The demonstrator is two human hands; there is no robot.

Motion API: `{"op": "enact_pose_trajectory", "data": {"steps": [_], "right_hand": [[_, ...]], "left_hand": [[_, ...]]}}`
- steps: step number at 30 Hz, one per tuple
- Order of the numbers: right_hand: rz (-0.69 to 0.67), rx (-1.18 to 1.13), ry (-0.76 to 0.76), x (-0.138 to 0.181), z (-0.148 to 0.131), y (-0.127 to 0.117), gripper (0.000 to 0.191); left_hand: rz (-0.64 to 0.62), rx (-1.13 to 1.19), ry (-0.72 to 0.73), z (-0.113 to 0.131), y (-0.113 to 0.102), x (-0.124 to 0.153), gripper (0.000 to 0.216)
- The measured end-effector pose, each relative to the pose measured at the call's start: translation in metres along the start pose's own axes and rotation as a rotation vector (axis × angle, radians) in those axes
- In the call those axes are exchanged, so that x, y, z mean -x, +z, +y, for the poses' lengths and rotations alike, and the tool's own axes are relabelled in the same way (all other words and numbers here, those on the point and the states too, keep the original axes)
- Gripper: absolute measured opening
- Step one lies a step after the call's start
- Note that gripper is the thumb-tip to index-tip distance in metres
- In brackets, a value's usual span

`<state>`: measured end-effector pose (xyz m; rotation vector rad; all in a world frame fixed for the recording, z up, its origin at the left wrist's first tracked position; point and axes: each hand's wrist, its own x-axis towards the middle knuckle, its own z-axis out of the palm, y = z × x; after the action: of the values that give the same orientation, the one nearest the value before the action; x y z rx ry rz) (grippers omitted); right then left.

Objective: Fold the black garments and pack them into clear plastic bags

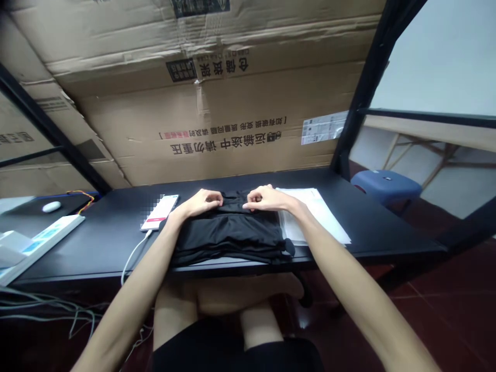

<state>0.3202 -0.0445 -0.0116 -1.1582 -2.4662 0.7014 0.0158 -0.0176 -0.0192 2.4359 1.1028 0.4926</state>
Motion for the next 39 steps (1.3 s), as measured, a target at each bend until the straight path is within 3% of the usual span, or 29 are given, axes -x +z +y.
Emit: {"op": "enact_pose_trajectory", "data": {"steps": [8,16,21,25,30,34,39], "right_hand": [[-0.026,-0.183,-0.131,-0.002,-0.021,0.008,0.048],[-0.355,-0.29,-0.091,0.004,-0.036,0.006,0.042],[-0.442,-0.22,-0.074,0.013,-0.049,0.001,0.044],[-0.36,-0.093,-0.099,0.037,-0.059,-0.003,0.046],[-0.19,0.029,-0.109,0.081,-0.058,0.002,0.04],[-0.036,0.108,-0.043,0.108,-0.052,0.01,0.021],[0.118,0.203,0.021,0.129,-0.054,0.019,0.015]], "left_hand": [[0.036,-0.167,0.068,0.004,-0.001,0.001,0.023],[0.111,-0.249,0.133,0.037,-0.005,0.019,0.017],[0.144,-0.252,0.187,0.055,-0.012,0.06,0.021],[0.108,-0.267,0.138,0.057,-0.022,0.115,0.023],[0.071,-0.318,0.061,0.035,-0.032,0.167,0.02],[0.095,-0.354,0.057,0.015,-0.034,0.183,0.029],[0.17,-0.338,0.085,0.005,-0.032,0.186,0.023]]}}
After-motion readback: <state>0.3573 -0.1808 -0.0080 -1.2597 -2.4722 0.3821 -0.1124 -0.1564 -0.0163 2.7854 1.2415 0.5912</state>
